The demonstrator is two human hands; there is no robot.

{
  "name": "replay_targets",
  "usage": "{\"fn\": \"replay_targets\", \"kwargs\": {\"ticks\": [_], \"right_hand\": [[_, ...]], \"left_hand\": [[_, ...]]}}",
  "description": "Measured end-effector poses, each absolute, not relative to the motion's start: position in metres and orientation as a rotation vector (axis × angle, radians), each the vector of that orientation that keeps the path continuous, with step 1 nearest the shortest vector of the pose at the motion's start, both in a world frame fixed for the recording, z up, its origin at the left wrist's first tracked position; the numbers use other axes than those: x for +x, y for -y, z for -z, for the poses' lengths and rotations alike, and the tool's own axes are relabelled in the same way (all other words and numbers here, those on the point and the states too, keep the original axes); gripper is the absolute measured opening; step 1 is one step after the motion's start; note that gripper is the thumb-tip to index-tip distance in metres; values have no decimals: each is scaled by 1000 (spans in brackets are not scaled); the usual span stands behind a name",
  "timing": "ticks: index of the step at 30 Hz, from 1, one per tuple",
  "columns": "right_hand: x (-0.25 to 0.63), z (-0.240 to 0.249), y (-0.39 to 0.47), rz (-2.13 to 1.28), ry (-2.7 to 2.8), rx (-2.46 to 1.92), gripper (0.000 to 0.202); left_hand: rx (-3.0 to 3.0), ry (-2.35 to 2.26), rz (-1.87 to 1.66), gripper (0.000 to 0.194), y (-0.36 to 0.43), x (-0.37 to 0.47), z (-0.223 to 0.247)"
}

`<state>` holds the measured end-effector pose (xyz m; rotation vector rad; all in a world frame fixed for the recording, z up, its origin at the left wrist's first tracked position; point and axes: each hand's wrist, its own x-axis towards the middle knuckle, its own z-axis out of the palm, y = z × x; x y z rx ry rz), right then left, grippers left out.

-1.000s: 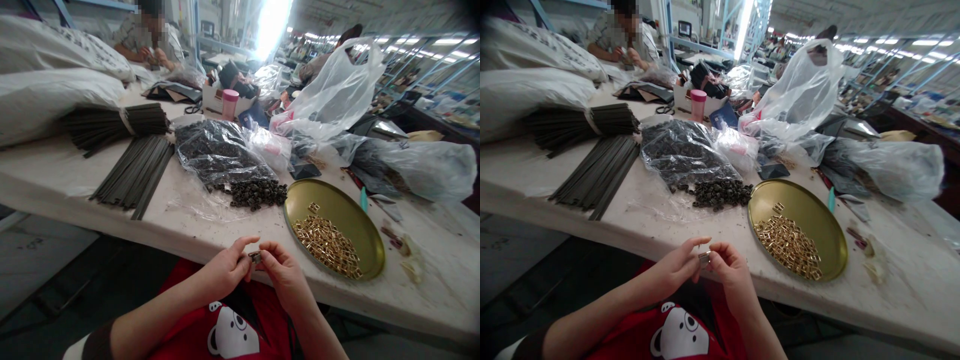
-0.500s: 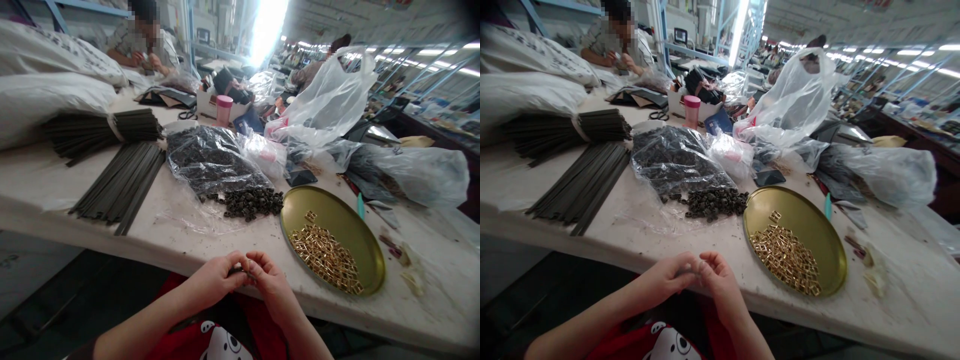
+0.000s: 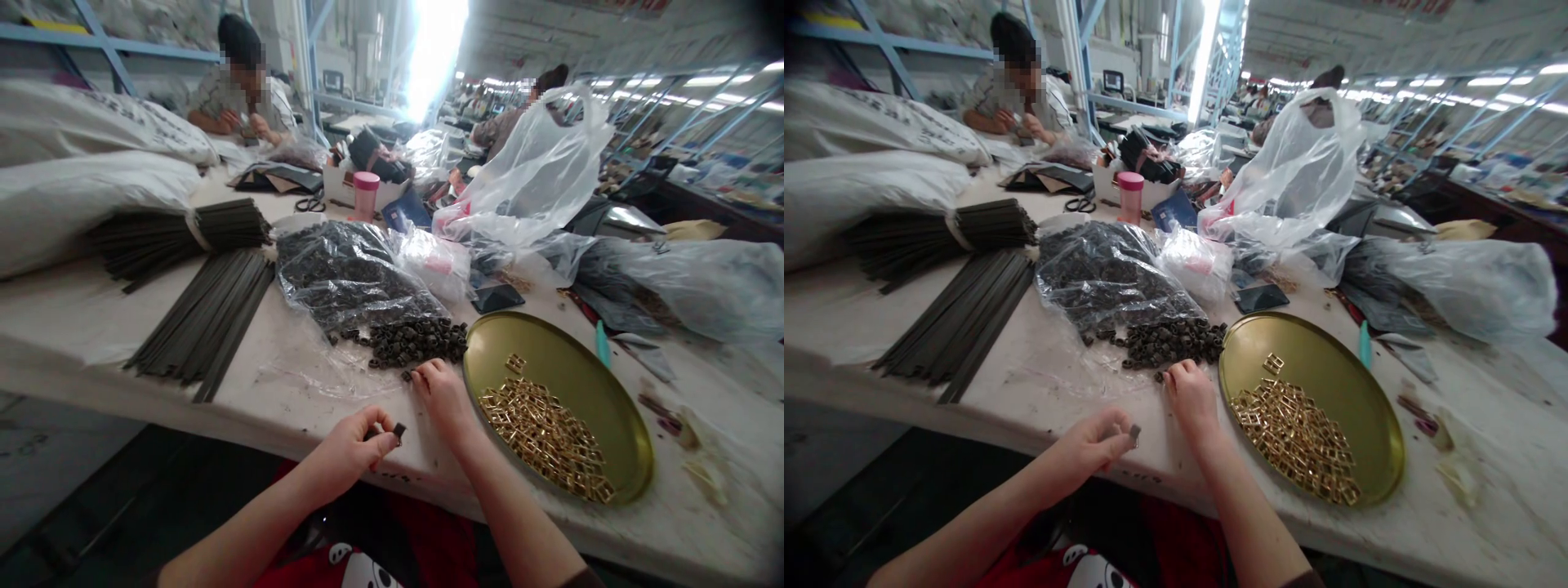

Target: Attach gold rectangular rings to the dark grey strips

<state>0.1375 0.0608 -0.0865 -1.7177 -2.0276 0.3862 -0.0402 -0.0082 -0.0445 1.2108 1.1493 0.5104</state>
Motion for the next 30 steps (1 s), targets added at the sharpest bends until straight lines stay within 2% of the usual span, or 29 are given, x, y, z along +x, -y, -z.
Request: {"fn": "replay_targets", "kwargs": {"ticks": [14, 26, 30], "right_hand": [[139, 90, -59, -370, 2080, -1791, 5], [134, 87, -57, -605, 1919, -1712, 8], [131, 76, -35, -817, 1833, -1614, 12]], "left_hand": [[1227, -1171, -631, 15, 22, -54, 41], [1309, -1215, -649, 14, 21, -56, 43], [1380, -1255, -684, 15, 14, -57, 45]]}}
